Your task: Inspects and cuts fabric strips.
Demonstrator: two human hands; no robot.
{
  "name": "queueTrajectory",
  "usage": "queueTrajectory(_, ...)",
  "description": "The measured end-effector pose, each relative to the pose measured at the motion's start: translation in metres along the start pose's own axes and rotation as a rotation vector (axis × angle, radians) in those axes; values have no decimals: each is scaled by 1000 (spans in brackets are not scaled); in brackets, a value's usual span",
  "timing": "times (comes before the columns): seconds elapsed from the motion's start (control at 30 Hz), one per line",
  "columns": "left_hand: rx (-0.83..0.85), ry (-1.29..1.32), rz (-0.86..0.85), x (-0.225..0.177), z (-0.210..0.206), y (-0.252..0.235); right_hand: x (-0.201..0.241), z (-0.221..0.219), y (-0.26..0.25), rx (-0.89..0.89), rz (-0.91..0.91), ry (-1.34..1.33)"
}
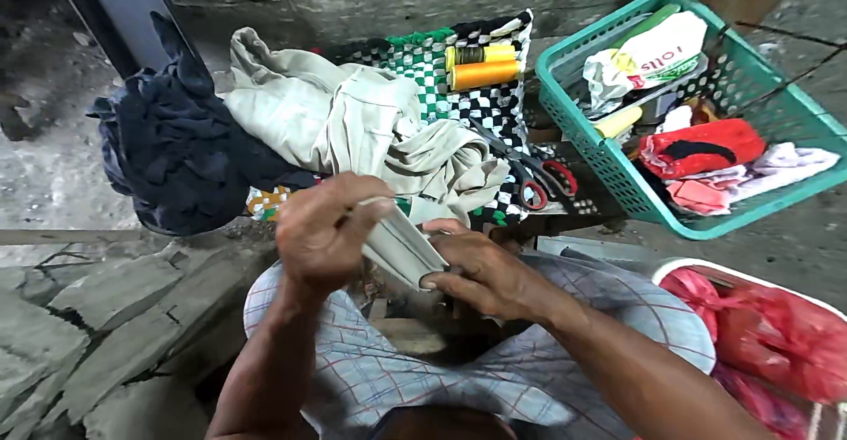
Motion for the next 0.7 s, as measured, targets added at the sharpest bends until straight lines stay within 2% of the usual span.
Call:
queueTrajectory(0.07,-129,-25,-1,3,17,-1,-7,-7,1,120,-29,116)
queueTrajectory(0.2,-312,-83,41,12,45,1,-34,-18,8,359,-213,244)
queueTrajectory(0.37,-471,-173,151,35,78,6,-69,-11,19,476,-441,278)
queueTrajectory(0.5,-398,-168,284,59,88,14,-69,8,21,452,-519,262)
queueTrajectory(0.6,-356,-121,351,63,87,18,-62,30,26,396,-447,234)
queueTrajectory(0.7,-326,-209,352,59,90,-15,-56,59,28,223,-494,78)
Point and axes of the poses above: each hand's wrist, its own y-axis away from the middle knuckle, its own z-axis out of the back of the hand, x = y × z, the point moved 7 cm from there along -y, towards the middle knuckle, and after that the axes turned 6 degrees about y, right-handed, at the moved point
